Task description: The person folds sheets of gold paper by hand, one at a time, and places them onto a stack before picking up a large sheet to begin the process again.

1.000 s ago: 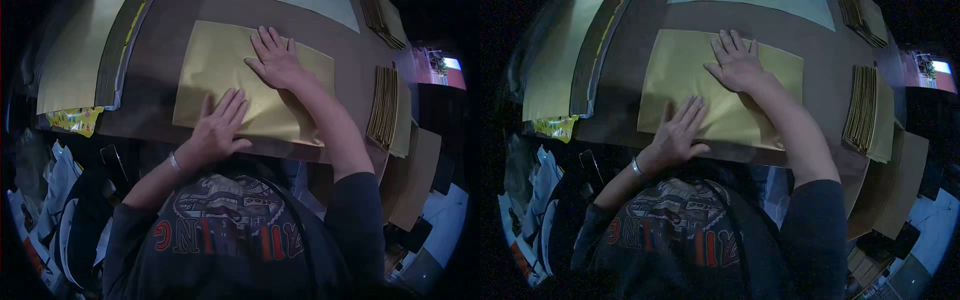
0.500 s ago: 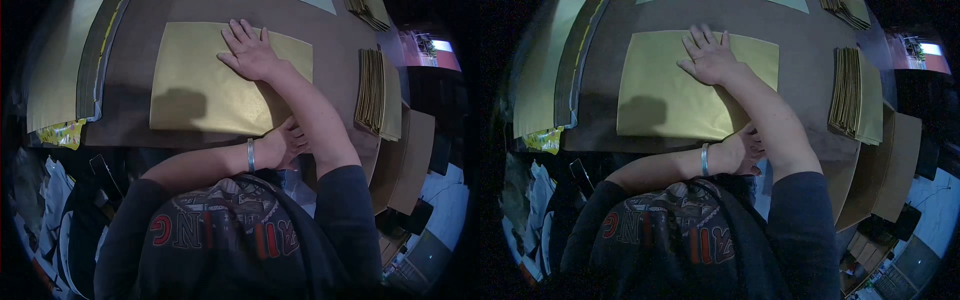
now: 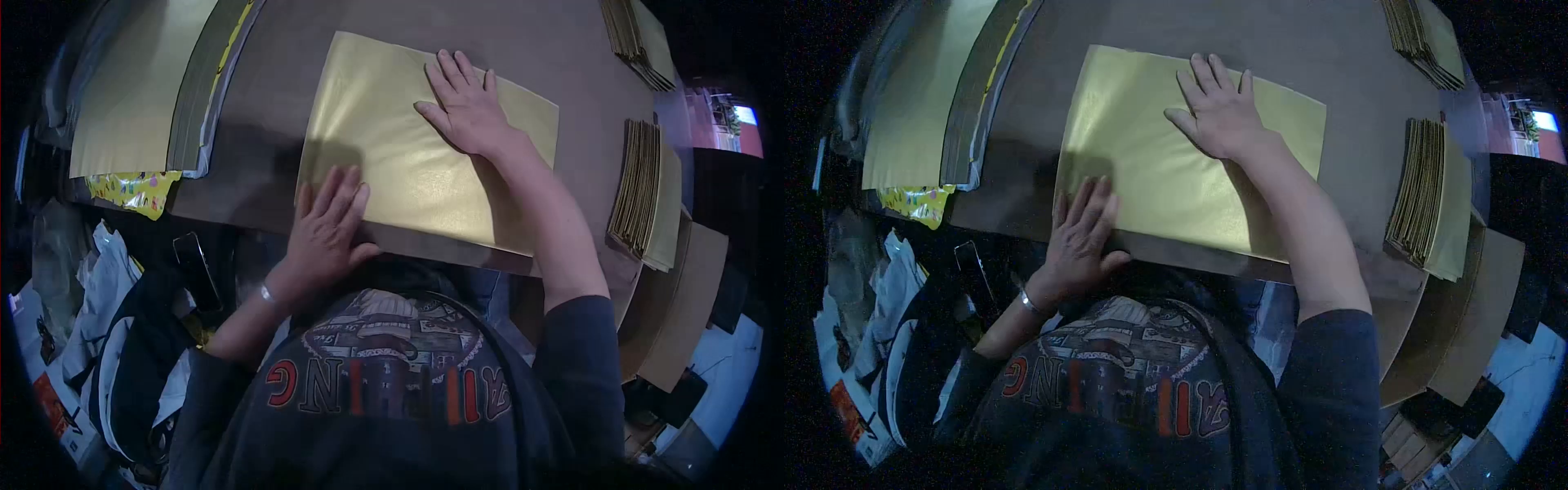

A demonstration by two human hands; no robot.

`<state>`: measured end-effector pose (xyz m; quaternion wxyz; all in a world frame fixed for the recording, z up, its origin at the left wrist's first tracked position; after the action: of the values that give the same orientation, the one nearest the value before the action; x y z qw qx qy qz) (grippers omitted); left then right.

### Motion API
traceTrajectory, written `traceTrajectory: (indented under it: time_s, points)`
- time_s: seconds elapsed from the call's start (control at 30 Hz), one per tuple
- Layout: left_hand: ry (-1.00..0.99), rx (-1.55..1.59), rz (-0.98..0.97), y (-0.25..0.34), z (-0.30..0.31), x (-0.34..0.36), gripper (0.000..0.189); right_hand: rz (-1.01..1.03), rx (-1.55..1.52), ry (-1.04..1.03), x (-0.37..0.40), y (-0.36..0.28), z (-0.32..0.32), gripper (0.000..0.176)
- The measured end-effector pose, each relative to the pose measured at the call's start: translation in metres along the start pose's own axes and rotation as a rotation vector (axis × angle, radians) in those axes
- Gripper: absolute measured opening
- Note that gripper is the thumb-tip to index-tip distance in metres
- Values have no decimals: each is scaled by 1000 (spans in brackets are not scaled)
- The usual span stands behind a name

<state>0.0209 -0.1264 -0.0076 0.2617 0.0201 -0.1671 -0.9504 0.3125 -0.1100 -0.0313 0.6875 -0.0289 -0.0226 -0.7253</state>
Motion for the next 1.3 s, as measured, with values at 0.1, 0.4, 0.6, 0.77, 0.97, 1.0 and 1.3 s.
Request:
traceTrajectory:
  time_s: [0.1, 0.4, 0.6, 0.77, 0.97, 1.0, 1.3]
  points:
    - [-14, -93, 86, -22, -1, 17, 84, -1, -17, -17, 1, -7, 10, 74]
    - [-32, -68, 105, -16, 7, 14, 66, 290, -226, 93, 7, -115, 7, 66]
    - [-35, -82, 160, -12, 25, -3, 63, -88, -161, 62, 29, -12, 12, 64]
    - [10, 44, -233, -8, 16, -79, 59, -112, -136, 134, 44, 20, 13, 60]
    - [223, -99, -170, -57, 16, -166, 58, 198, -289, 209, 86, -56, 32, 63]
    - [241, -135, -105, -70, 17, -174, 57, 267, -325, 213, 95, -73, 34, 64]
    - [165, 5, 77, -108, 60, -212, 41, 404, -198, 179, 85, -131, 42, 47]
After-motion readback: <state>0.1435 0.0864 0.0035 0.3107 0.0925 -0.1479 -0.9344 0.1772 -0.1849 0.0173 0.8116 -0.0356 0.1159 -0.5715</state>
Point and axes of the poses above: each hand's wrist, its own x-axis away from the middle knuckle, its own z-axis out of the back of the hand, y = z × x, the point moved 2 cm from there along -x, towards the middle knuckle, and after that the axes turned 4 degrees about z, right-handed, at the moved point
